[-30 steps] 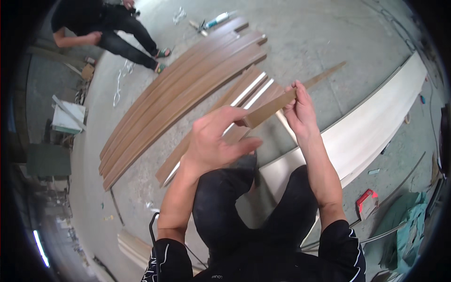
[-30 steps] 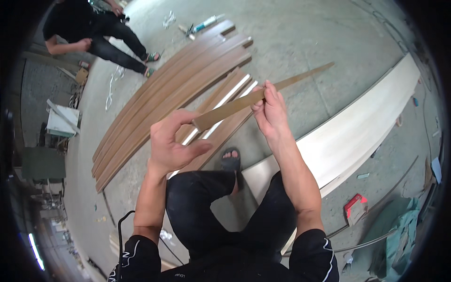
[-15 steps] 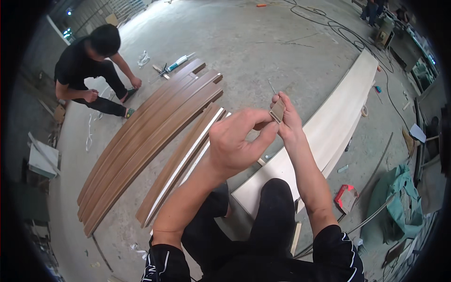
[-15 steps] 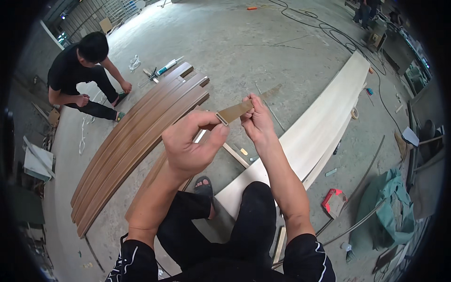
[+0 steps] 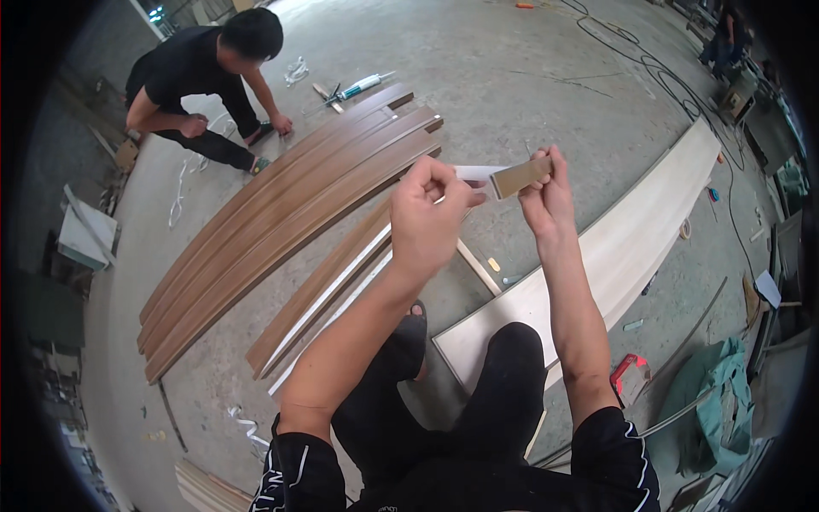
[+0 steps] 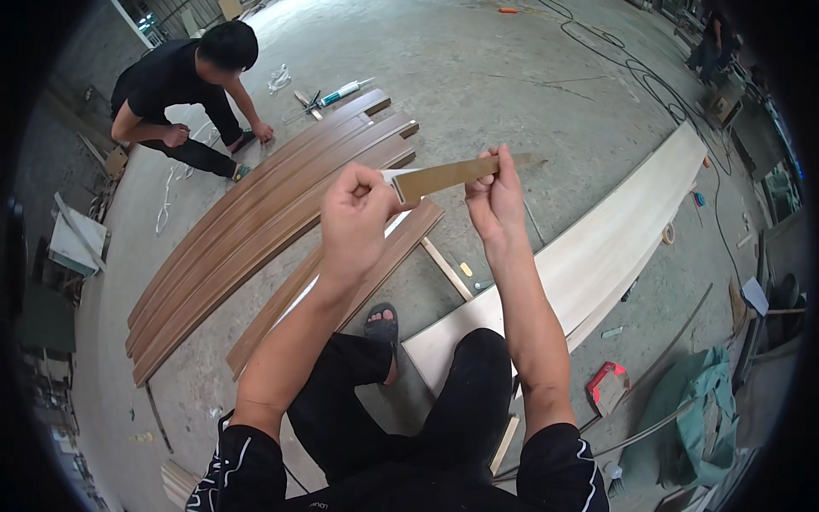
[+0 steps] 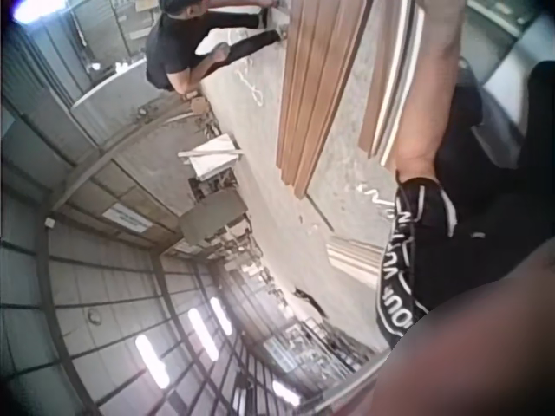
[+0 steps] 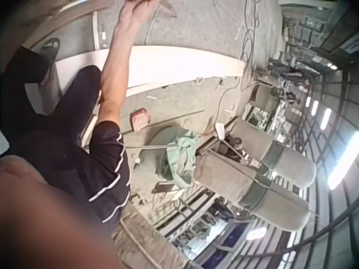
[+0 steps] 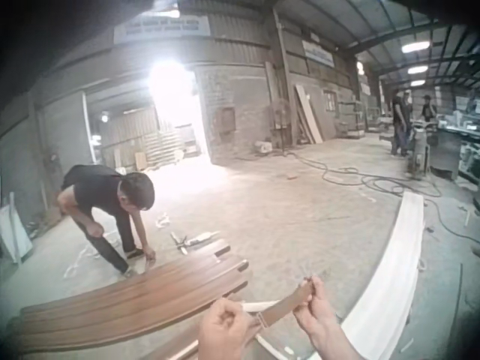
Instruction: Applying sealant and rubber strips to wooden door or furniture panels on a factory floor.
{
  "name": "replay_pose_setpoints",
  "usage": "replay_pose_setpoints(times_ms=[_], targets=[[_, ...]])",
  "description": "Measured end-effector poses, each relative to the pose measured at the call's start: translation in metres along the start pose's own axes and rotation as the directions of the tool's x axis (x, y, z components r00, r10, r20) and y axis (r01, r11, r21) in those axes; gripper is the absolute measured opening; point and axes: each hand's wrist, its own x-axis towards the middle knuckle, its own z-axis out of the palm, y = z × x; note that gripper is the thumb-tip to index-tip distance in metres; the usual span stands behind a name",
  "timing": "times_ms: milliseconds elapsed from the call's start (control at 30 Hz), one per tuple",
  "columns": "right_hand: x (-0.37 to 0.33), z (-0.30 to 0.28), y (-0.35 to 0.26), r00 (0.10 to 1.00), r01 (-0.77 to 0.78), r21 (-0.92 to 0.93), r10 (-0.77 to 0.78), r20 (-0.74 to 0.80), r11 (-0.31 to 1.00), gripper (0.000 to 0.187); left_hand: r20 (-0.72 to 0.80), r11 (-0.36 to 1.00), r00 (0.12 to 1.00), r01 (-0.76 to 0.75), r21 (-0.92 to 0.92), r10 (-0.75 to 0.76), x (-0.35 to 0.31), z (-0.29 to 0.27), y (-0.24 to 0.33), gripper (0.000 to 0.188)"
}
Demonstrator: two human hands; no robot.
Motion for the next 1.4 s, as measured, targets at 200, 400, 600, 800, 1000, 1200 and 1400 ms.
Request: replay_pose_setpoints(times_ms=[200,400,600,800,1000,1200,1400], targets=[[-0.024,0.030,-0.003,0.994,0.006,-0.060,-0.013,-0.112,0.998,0.021,-0.152,0.904,0.892,0.417,-0.093,-0.426,0.029,-0.040,-0.038,0.009],[-0.027,0.029,0.012,0.983,-0.080,-0.155,0.052,-0.178,0.985,0.024,0.303,0.528,0.868,-0.056,0.847,-0.394,0.017,-0.061,-0.058,0.017],[-0.018,0.001,0.037,0.983,-0.151,-0.150,0.165,0.082,0.977,0.026,0.363,0.136,0.758,-0.347,0.928,-0.542,-0.003,-0.086,0.013,0.044],[-0.011,0.005,0.113,0.985,-0.144,-0.303,0.105,-0.139,0.942,0.028,0.168,0.734,0.949,0.088,0.674,-0.268,-0.055,-0.097,0.026,0.046],[-0.029,-0.027,0.201,0.972,-0.214,-0.484,0.232,-0.023,0.848,0.027,-0.213,0.919,0.951,0.280,0.277,-0.226,-0.075,-0.135,-0.045,0.031],[-0.030,-0.098,0.247,0.857,-0.515,-0.443,0.459,-0.234,0.734,0.039,-0.670,0.894,0.725,0.394,0.215,-0.158,-0.108,-0.194,-0.078,0.035],[0.011,-0.125,0.207,0.881,-0.430,-0.284,0.329,-0.341,0.857,0.037,-0.729,0.928,0.628,0.373,-0.027,-0.273,-0.209,-0.261,-0.020,0.033]])
